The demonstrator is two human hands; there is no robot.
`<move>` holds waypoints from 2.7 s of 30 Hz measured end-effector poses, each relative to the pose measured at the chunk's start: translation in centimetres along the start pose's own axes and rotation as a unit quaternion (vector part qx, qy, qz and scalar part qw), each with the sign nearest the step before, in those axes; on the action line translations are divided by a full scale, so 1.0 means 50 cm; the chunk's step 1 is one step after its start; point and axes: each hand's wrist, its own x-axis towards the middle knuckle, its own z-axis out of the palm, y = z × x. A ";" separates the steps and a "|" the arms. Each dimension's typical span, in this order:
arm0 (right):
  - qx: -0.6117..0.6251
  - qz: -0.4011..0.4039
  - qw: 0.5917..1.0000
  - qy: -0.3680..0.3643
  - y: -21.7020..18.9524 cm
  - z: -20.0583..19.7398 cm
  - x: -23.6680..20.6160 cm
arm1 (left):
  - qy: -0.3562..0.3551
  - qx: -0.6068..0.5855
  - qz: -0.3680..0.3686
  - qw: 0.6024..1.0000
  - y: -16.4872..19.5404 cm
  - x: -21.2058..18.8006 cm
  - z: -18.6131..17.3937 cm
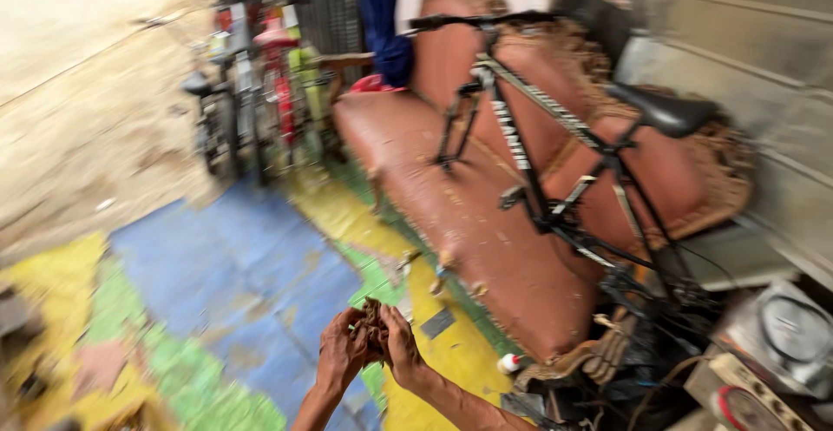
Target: The person repairs a mountain bike frame laid on an old sofa. They first handle a wrench and small parts near the workbench, then adjust the handlebar and stem by hand, reposition the frame, and work on the chain and crank area, wiping and manipulating the chain links with their hands.
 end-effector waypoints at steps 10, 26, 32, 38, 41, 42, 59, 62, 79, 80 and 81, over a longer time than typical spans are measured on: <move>-0.012 -0.053 0.996 0.066 -0.207 -0.276 0.168 | -0.143 -0.026 0.045 0.988 0.138 0.218 0.290; -0.069 -0.120 0.902 0.410 -0.433 -0.393 0.450 | -0.414 -0.026 0.132 0.900 0.182 0.680 0.440; -0.116 -0.198 0.835 0.500 -0.514 -0.471 0.521 | -0.445 0.002 0.112 0.888 0.229 0.845 0.469; -0.195 -0.281 0.767 0.543 -0.623 -0.599 0.578 | -0.453 -0.014 0.148 0.879 0.285 0.954 0.562; -0.236 -0.301 0.766 0.517 -0.716 -0.659 0.622 | -0.437 -0.012 0.166 0.884 0.307 1.017 0.615; -0.176 -0.287 0.802 0.493 -0.751 -0.677 0.639 | -0.428 -0.005 0.178 0.886 0.312 1.035 0.629; -0.704 -0.273 0.454 0.473 -1.040 -0.833 0.901 | -0.130 0.029 0.384 0.914 0.535 1.507 0.668; -0.709 -0.267 0.443 0.479 -1.027 -0.830 0.933 | -0.039 0.092 0.410 0.907 0.577 1.636 0.616; -0.697 -0.342 0.505 0.376 -1.075 -0.587 1.347 | -0.203 0.275 0.395 0.853 0.656 1.882 0.813; -0.697 -0.366 0.500 0.361 -1.079 -0.572 1.368 | -0.221 0.284 0.386 0.850 0.664 1.882 0.806; -0.695 -0.390 0.496 0.345 -1.083 -0.558 1.387 | -0.239 0.292 0.377 0.846 0.672 1.880 0.799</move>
